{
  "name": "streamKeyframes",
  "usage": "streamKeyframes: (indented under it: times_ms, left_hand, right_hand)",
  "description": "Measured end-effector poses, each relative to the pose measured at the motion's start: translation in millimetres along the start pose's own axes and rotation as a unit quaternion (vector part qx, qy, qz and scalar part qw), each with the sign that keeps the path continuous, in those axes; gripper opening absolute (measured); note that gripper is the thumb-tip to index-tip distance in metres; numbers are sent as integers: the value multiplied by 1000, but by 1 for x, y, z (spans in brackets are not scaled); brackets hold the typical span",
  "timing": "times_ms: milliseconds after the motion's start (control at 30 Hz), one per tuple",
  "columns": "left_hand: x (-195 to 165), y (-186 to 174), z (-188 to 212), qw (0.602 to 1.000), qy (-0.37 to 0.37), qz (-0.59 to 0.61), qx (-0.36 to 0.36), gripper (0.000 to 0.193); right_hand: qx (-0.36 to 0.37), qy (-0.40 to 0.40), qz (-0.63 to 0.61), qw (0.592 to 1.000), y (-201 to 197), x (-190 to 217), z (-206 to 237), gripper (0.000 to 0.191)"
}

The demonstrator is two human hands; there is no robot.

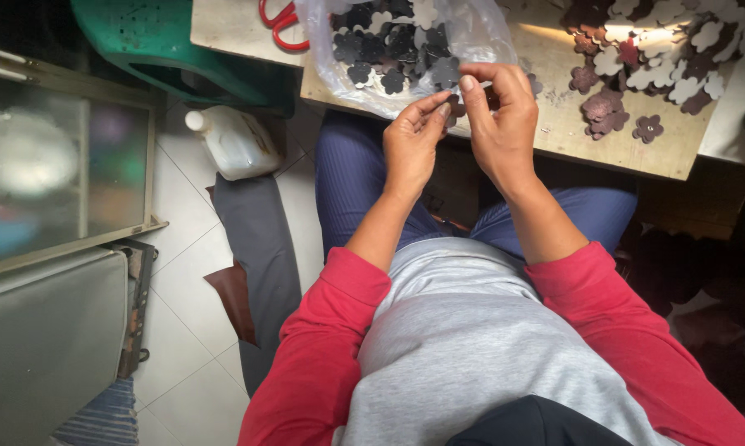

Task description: The person assembles flower-shaped craft pieces by hand, pairing dark and light layers and placing them into a plastic bag. They then use red-handled scissors to trim the edges of a dark piece. The work is done at a low wooden table with scattered cutouts and tools.

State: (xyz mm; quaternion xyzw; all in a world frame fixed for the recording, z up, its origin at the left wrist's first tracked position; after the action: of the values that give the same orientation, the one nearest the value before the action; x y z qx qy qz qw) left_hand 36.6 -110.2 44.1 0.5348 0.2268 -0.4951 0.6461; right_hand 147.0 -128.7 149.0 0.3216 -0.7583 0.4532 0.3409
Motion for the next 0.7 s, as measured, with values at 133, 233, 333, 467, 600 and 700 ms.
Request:
streamKeyframes:
  times_ms: [133,233,333,467,600,700]
  left_hand:
    - [3,8,-7,983,39,-179,-5,13]
    - [-1,28,4,997,-29,-54,54,22]
    - [-14,31,12,965,-158,160,136,20]
    - [-25,28,6,813,-269,443,267,35]
    - [-20,21,7,879,-186,312,309,31]
    - [-17,17,12,816,-258,405,321,34]
  right_hand:
    - [130,-103,-1,986,41,46,-23,11]
    - [260,-159,-29,952,109,73,-46,15]
    - [267,-254,61,928,171,88,-79,17]
    - [190,-323,268,888,213,96,-119,24]
    - [179,-317,436,823,222,93,-135,31]
    - [188,-349,463,793,220,89,-139,40]
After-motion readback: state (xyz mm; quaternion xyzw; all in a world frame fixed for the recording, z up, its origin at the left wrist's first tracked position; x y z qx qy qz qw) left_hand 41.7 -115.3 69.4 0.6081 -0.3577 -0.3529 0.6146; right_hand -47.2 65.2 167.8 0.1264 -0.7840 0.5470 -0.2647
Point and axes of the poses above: each hand's wrist, its own z-axis away from the middle knuckle, its own y-axis out of the palm, x = y × z, the point moved 1 cm from there along -z, towards the middle knuckle, and after that the axes turned 5 degrees about -y, right-handed, at the moved point
